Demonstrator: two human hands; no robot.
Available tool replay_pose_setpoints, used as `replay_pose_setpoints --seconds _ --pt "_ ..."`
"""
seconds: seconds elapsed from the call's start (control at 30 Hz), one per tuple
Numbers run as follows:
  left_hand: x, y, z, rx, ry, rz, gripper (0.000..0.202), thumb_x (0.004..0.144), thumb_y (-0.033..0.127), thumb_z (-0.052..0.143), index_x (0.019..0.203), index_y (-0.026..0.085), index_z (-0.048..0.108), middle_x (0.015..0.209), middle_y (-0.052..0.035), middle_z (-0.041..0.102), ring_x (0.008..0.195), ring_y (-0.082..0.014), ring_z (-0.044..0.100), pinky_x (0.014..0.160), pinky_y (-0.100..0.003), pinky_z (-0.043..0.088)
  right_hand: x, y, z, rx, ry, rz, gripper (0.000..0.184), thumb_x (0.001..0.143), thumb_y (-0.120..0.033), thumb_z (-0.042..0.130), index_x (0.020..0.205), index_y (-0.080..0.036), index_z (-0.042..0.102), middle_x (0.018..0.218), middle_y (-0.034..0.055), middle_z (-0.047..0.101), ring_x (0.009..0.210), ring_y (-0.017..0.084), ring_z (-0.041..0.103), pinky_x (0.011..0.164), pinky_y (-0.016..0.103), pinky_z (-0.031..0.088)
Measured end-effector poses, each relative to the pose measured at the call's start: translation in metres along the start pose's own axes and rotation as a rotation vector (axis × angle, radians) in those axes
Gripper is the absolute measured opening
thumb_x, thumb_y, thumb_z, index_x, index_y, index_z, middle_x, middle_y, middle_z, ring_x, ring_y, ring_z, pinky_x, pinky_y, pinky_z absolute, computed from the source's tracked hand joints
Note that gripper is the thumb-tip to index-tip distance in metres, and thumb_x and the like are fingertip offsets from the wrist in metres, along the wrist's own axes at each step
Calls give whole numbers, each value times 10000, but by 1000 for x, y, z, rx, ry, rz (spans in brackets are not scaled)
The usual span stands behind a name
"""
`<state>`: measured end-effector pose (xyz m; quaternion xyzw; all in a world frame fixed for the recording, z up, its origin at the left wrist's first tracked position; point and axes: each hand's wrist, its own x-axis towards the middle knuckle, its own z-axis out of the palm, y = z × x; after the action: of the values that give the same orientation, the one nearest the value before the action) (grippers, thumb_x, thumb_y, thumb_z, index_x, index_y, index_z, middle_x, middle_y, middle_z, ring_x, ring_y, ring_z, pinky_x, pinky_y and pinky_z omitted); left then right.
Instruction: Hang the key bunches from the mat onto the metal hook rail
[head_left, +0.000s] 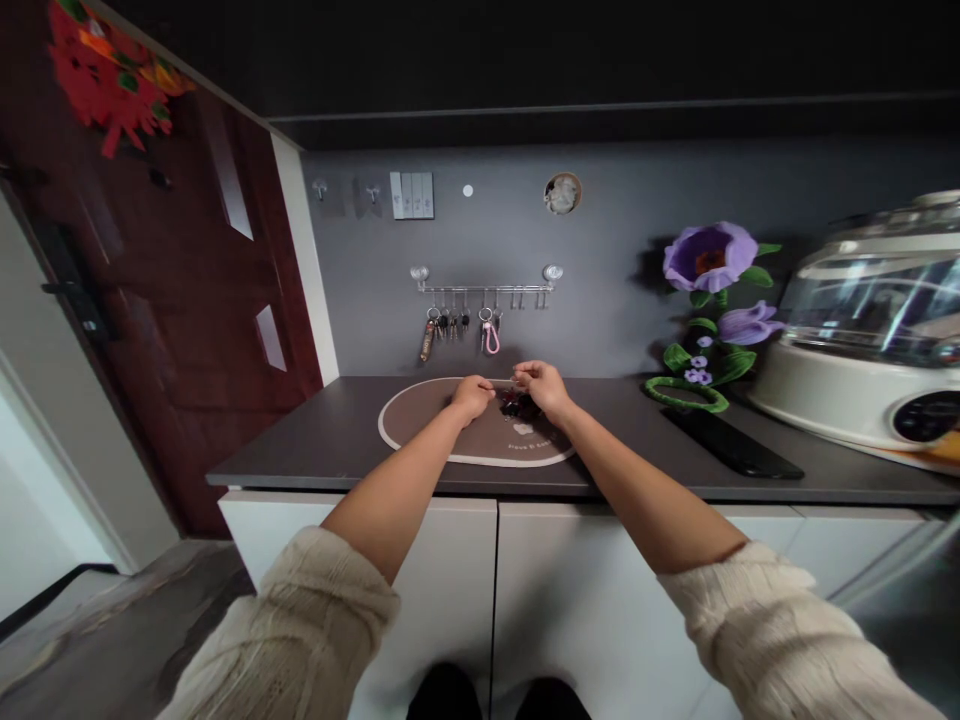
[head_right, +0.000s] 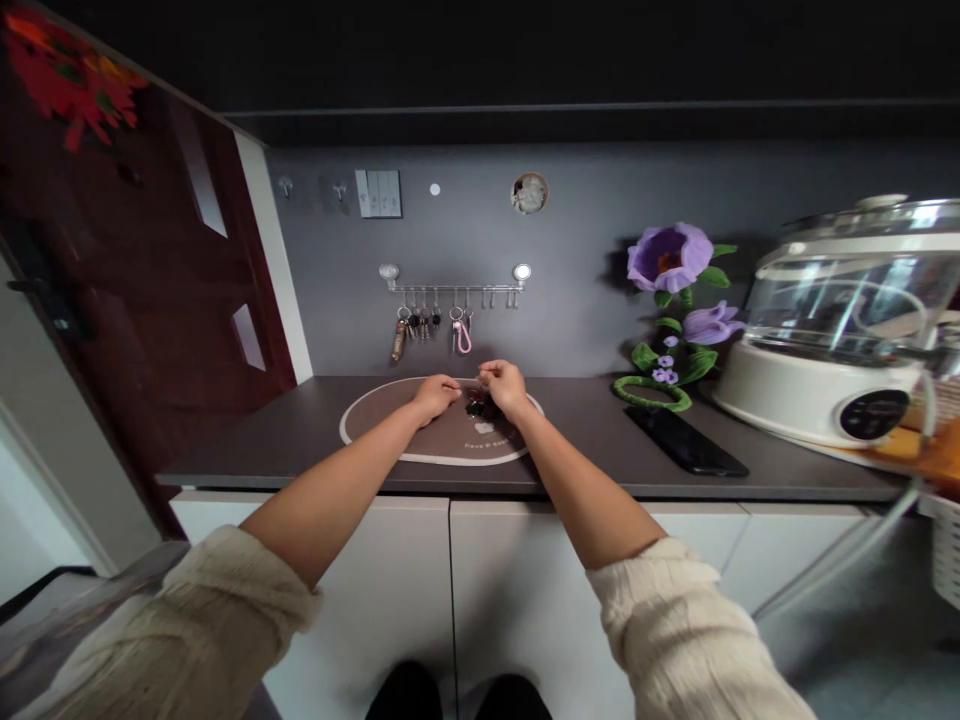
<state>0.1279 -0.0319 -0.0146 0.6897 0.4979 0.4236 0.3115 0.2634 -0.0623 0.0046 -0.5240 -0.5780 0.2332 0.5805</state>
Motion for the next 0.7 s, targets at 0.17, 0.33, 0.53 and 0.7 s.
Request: replay_pose_setpoints --seconds 0.17,0.33,0.53,0.7 --pt "12 -6 15 18 -20 39 229 671 129 567 897 124 605 813 -64 633 628 -98 525 637 -223 411 0 12 -5 -296 20 -94 136 709 -151 503 817 -151 585 751 33 640 681 102 581 692 230 437" --pt "21 -17 21 109 -37 130 240 667 158 590 905 143 617 847 -59 639 710 -112 549 704 -229 409 0 12 -4 -557 -26 -164 161 718 -140 499 832 -158 611 804 50 649 754 125 585 740 236 418" --pt "19 -16 17 219 -28 215 86 676 206 576 709 162 641 707 -25 627 643 -118 525 678 -247 404 0 9 -1 -647 -44 -173 186 722 -126 494 858 -150 619 826 66 651 781 138 585 746 233 409" --pt "20 -16 17 152 -28 240 73 680 176 560 687 154 629 685 -24 616 621 -116 510 672 -249 396 0 9 -1 -670 -42 -172 190 720 -123 494 855 -161 623 835 70 651 783 143 582 742 233 407"
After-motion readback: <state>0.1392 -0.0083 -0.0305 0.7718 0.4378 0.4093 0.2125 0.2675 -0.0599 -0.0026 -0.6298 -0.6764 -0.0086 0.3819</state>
